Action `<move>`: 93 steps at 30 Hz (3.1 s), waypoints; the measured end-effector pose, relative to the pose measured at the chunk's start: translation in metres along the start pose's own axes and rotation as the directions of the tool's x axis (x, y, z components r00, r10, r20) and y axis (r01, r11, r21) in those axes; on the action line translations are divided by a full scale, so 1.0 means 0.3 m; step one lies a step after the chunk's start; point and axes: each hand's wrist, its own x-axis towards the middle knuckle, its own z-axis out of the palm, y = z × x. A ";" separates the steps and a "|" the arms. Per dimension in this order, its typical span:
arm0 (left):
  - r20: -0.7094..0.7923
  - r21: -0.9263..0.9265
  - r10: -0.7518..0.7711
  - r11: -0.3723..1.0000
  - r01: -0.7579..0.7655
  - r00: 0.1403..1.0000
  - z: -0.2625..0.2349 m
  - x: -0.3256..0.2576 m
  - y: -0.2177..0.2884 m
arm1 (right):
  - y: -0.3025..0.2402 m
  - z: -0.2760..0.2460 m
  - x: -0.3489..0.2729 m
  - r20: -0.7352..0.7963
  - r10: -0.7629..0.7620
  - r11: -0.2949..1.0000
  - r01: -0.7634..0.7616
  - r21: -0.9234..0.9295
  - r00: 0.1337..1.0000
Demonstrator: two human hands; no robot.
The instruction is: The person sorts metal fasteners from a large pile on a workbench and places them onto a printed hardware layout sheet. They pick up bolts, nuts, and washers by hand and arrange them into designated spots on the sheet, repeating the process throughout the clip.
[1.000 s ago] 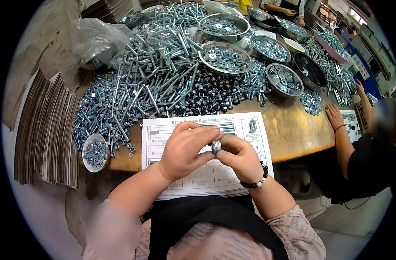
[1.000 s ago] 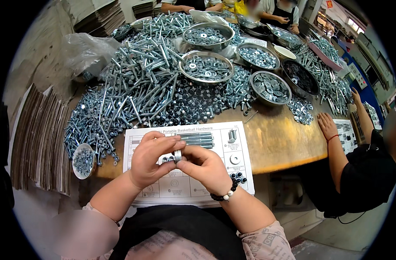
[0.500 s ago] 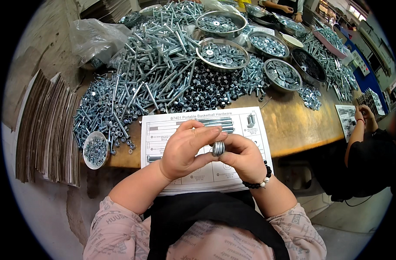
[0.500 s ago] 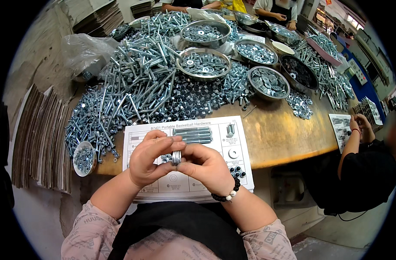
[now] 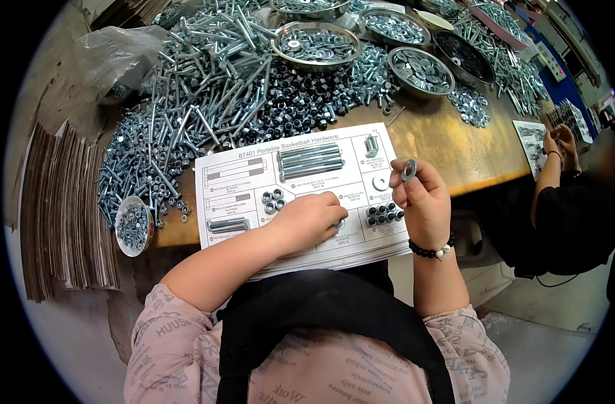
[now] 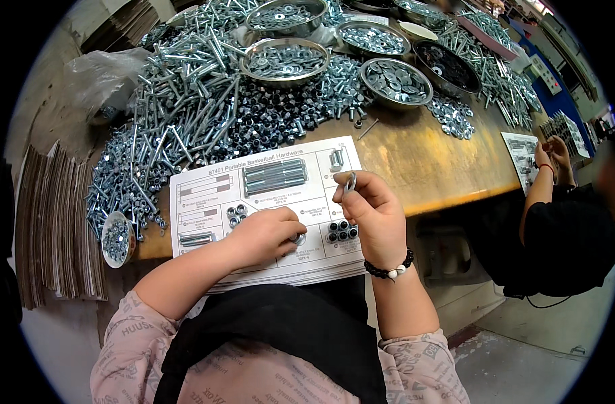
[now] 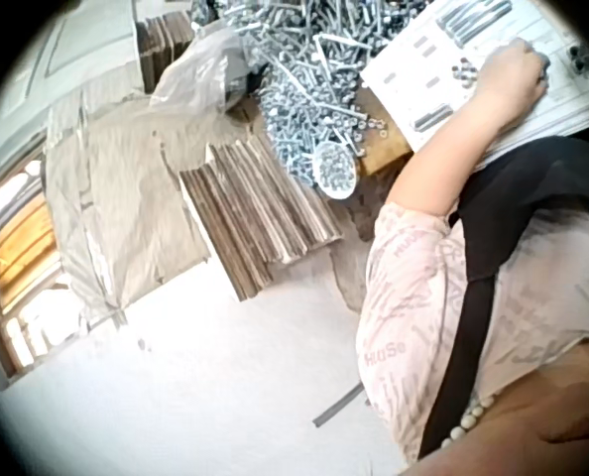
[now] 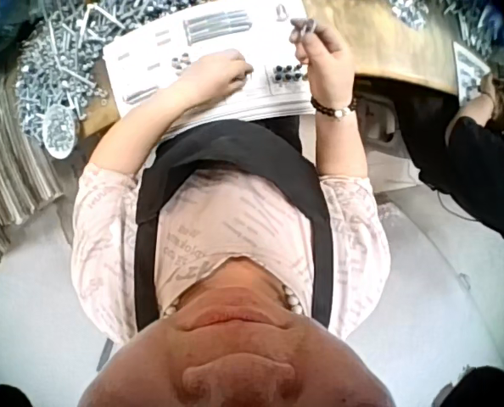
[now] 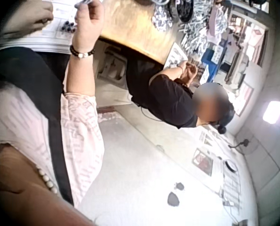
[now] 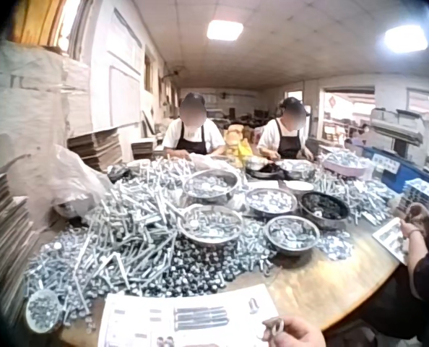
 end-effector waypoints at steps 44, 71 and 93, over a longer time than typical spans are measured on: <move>-0.733 -0.074 -0.113 0.993 0.086 0.670 -0.222 -0.304 -0.165 | -0.256 0.135 0.666 0.330 -0.477 0.111 0.428 -0.897 0.815; -0.686 -0.320 -0.512 0.850 0.418 0.517 -0.172 -0.412 -0.441 | 0.141 0.106 1.055 0.262 0.044 -0.197 0.266 -0.944 0.964; -0.813 -0.209 -0.087 0.967 -0.149 0.576 -0.272 -0.229 -0.058 | 0.102 0.385 0.254 0.499 0.195 0.978 -0.131 -0.160 0.844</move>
